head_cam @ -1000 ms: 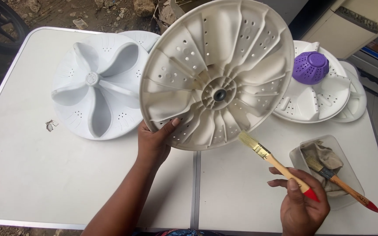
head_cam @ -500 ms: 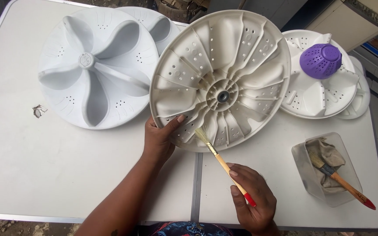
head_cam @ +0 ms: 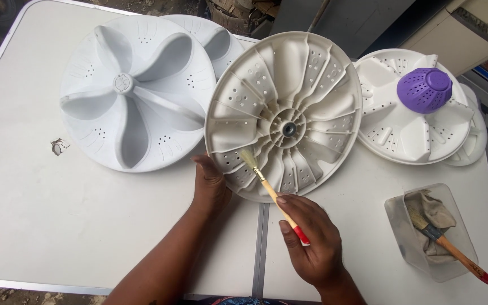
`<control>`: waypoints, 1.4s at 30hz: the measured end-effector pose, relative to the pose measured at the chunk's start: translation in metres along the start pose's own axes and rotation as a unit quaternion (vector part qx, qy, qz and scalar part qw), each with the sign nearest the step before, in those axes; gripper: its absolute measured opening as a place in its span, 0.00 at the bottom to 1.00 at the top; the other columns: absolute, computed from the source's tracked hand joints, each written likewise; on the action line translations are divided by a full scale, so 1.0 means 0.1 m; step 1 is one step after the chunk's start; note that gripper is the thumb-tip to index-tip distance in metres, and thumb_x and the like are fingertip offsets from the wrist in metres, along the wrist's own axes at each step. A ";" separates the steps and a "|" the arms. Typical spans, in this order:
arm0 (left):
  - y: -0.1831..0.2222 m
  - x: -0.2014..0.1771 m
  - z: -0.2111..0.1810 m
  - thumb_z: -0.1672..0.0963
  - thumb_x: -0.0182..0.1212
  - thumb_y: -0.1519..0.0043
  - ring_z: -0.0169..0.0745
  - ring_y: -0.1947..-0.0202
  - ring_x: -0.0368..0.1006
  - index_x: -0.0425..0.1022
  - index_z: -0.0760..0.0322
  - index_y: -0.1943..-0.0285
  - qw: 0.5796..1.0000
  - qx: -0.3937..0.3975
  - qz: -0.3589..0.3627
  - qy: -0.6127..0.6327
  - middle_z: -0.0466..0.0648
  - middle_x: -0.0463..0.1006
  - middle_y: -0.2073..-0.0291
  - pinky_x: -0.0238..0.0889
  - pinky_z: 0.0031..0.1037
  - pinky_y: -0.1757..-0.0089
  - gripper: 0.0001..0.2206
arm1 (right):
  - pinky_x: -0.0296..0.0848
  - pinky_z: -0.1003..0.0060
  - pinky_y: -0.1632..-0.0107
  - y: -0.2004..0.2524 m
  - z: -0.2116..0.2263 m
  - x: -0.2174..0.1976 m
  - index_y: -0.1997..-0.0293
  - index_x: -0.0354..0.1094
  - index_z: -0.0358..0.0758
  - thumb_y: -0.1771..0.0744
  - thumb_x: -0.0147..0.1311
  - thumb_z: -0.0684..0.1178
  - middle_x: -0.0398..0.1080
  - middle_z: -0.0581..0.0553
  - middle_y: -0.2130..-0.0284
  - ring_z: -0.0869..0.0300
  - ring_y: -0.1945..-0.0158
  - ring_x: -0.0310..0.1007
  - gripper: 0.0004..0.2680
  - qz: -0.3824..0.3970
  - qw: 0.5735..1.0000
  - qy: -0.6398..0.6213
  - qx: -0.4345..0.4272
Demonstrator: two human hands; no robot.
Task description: Cleaning the underside of a washing machine pulsator using a paintbrush
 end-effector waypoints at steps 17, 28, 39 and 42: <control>0.04 -0.48 0.37 0.33 0.34 0.47 0.40 0.66 0.67 0.66 0.62 0.62 0.980 -0.123 -0.150 -0.044 0.47 0.70 0.70 0.62 0.31 0.61 0.35 | 0.81 0.55 0.42 -0.22 0.05 0.02 0.42 0.67 0.30 0.30 0.49 0.42 0.77 0.37 0.49 0.46 0.47 0.80 0.10 0.013 1.000 0.016 -0.014; 0.02 -0.37 0.29 0.40 0.44 0.36 0.44 0.57 0.77 0.77 0.69 0.49 0.984 -0.103 -0.142 0.009 0.53 0.82 0.59 0.71 0.34 0.55 0.31 | 0.80 0.53 0.42 -0.52 0.30 0.24 0.44 0.67 0.28 0.30 0.48 0.41 0.76 0.36 0.51 0.43 0.48 0.80 0.10 0.110 0.990 -0.032 -0.087; 0.06 -0.35 0.23 0.40 0.42 0.40 0.50 0.46 0.78 0.75 0.72 0.40 0.970 -0.154 -0.189 -0.001 0.58 0.82 0.48 0.71 0.38 0.46 0.36 | 0.83 0.61 0.52 0.05 -0.08 -0.28 0.56 0.72 0.32 0.32 0.47 0.43 0.79 0.39 0.62 0.50 0.58 0.82 0.08 0.064 0.997 0.034 0.030; 0.05 -0.29 0.15 0.41 0.42 0.41 0.49 0.43 0.76 0.72 0.70 0.35 0.970 -0.154 -0.188 -0.002 0.57 0.80 0.44 0.69 0.36 0.43 0.36 | 0.82 0.62 0.57 0.24 -0.21 -0.40 0.58 0.74 0.32 0.32 0.48 0.44 0.79 0.41 0.65 0.52 0.62 0.82 0.08 0.050 0.994 0.064 0.075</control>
Point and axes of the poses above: each hand's wrist, its own y-axis away from the middle knuckle, its own x-axis out of the palm, z = x × y, the point moved 10 cm from there along -y, towards the middle knuckle
